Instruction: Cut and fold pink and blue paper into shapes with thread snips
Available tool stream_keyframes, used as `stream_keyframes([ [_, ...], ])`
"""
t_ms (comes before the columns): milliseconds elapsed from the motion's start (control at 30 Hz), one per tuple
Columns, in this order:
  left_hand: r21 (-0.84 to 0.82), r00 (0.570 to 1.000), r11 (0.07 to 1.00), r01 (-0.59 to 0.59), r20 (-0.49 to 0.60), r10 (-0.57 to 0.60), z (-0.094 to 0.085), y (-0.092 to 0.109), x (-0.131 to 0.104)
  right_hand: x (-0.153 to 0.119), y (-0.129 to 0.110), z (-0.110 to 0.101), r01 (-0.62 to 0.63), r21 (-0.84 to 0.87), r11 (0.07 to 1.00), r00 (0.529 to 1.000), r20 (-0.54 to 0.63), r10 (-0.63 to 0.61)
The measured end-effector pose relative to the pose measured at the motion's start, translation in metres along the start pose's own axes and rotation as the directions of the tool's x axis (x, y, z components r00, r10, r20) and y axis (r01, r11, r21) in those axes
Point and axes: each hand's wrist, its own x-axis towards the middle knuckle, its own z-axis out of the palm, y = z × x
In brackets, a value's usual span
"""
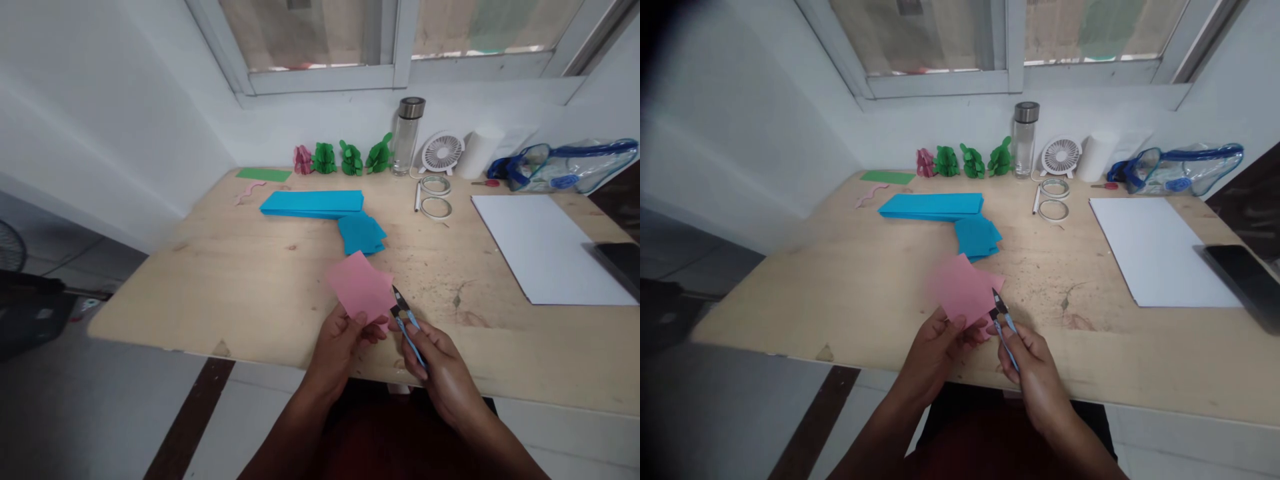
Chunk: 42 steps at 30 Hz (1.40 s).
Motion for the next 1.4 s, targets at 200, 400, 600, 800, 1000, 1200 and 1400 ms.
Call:
stream_keyframes([
  [200,-0.027,1.0,1.0,0.006,-0.023,-0.006,0.001,0.0,-0.002,0.0,-0.001,0.002,-0.003,0.016,1.0,1.0,-0.018,0.003],
  [400,-0.05,1.0,0.999,0.006,-0.006,-0.006,0.0,-0.001,-0.001,-0.001,-0.003,0.004,0.01,0.016,1.0,1.0,-0.019,-0.009],
  [600,-0.083,1.0,0.996,-0.016,-0.013,0.015,0.0,-0.002,0.0,0.001,-0.005,0.006,0.027,-0.002,1.0,1.0,-0.015,-0.027],
  [800,0.01,0.998,0.999,-0.053,0.024,0.053,-0.005,-0.002,0.001,-0.001,-0.007,0.004,0.008,-0.067,0.998,0.999,-0.034,-0.01],
  [1000,0.041,0.998,0.998,-0.051,0.047,0.05,-0.008,0.0,0.001,0.001,-0.009,0.005,0.001,-0.086,0.996,0.999,-0.045,-0.005],
  [1200,0.079,1.0,0.997,-0.024,0.022,0.022,-0.006,0.003,-0.003,-0.004,-0.01,0.001,0.02,-0.152,0.988,0.998,-0.054,-0.028],
  [1400,0.091,0.999,0.995,-0.046,-0.005,0.047,-0.01,0.003,-0.006,-0.007,-0.017,-0.016,0.028,-0.119,0.993,0.984,-0.171,-0.048],
])
